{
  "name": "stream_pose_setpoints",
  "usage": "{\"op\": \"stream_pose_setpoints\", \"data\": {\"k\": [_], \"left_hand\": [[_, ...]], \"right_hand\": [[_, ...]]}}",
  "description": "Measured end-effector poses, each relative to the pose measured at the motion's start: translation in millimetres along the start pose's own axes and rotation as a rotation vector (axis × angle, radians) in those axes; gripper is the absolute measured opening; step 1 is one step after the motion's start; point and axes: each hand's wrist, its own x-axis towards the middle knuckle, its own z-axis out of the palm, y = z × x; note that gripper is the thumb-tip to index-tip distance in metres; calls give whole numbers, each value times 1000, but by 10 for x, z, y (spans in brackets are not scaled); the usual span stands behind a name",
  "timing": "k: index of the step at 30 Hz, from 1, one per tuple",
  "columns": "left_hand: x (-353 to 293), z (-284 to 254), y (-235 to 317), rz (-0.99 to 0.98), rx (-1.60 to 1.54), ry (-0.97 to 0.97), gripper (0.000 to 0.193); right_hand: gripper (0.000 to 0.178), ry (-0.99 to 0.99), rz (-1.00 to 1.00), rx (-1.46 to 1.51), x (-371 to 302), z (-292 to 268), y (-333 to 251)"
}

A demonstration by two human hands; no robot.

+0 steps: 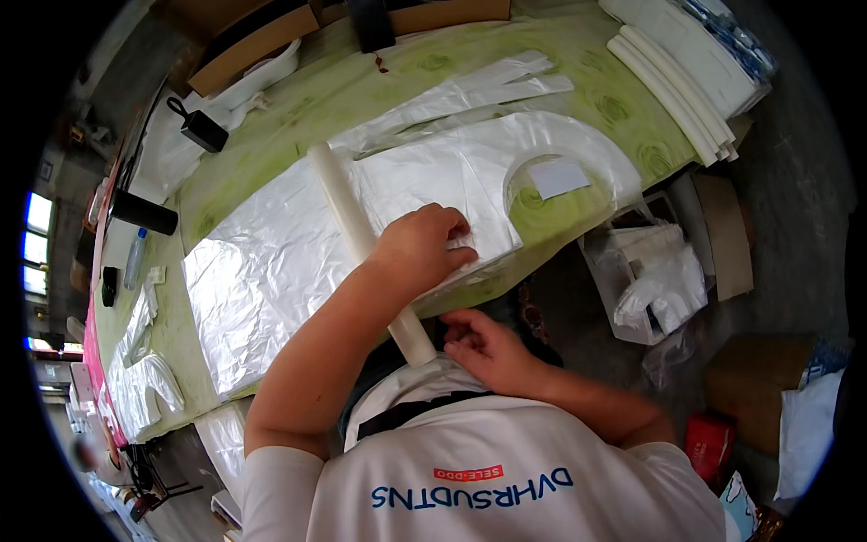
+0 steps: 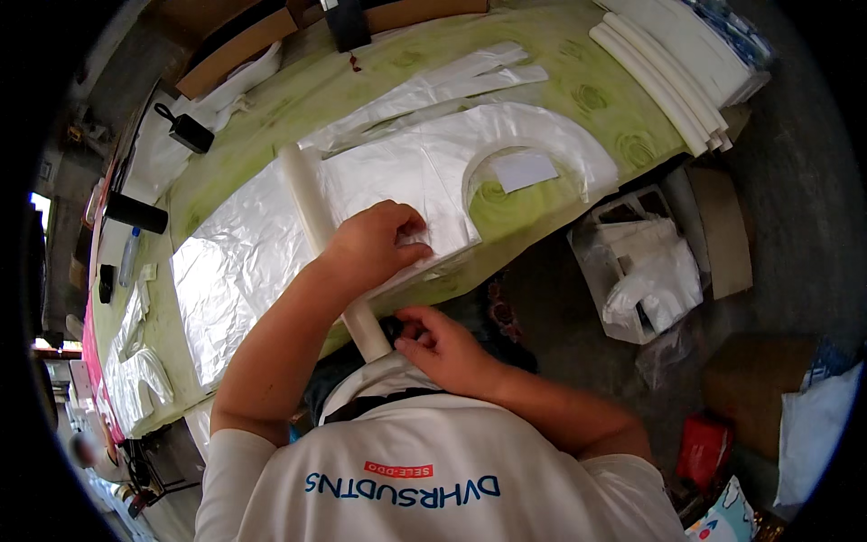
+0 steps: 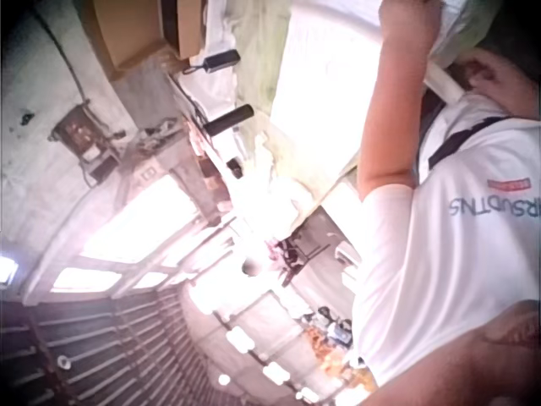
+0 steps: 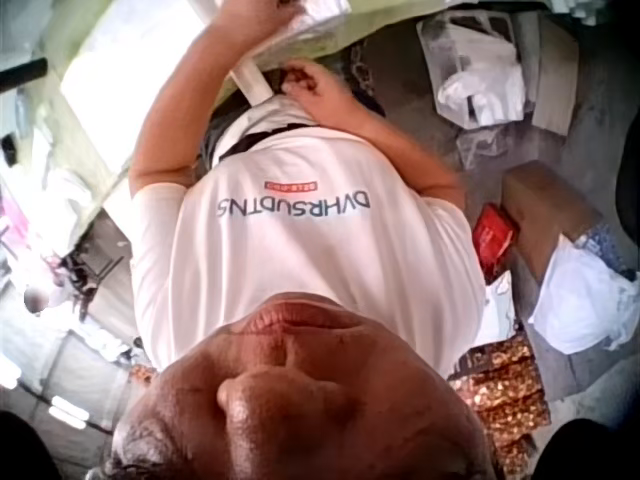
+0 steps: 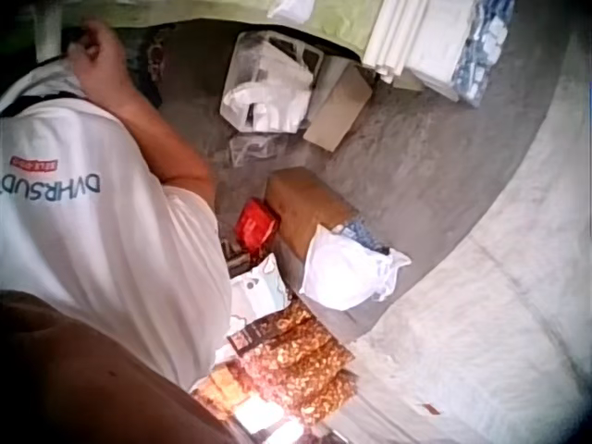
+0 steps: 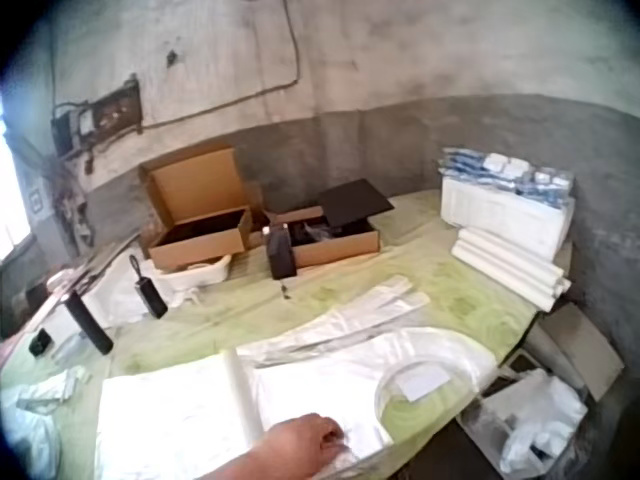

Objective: The person wraps white rectangular items in clear plastic film on a workbench. They unroll the film, place the item, fold the film over, and roll it tightly before placing the wrapped unit into a white bin. The process repeats for multiple items.

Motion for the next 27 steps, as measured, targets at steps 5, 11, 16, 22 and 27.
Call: {"op": "stream_pose_setpoints", "data": {"k": [5, 11, 16, 22, 27], "left_hand": [[157, 95, -82, -75, 18, 51, 23], [148, 134, -30, 54, 20, 47, 24], [137, 36, -14, -189, -156, -13, 23], [107, 32, 41, -178, -151, -6, 25], [57, 128, 47, 158, 17, 109, 26]], "right_hand": [[36, 159, -53, -10, -112, -316, 83], [32, 180, -143, -109, -45, -419, -62], [27, 183, -279, -213, 8, -405, -221], [22, 261, -472, -425, 93, -529, -319], [22, 313, -544, -473, 159, -620, -331]]}}
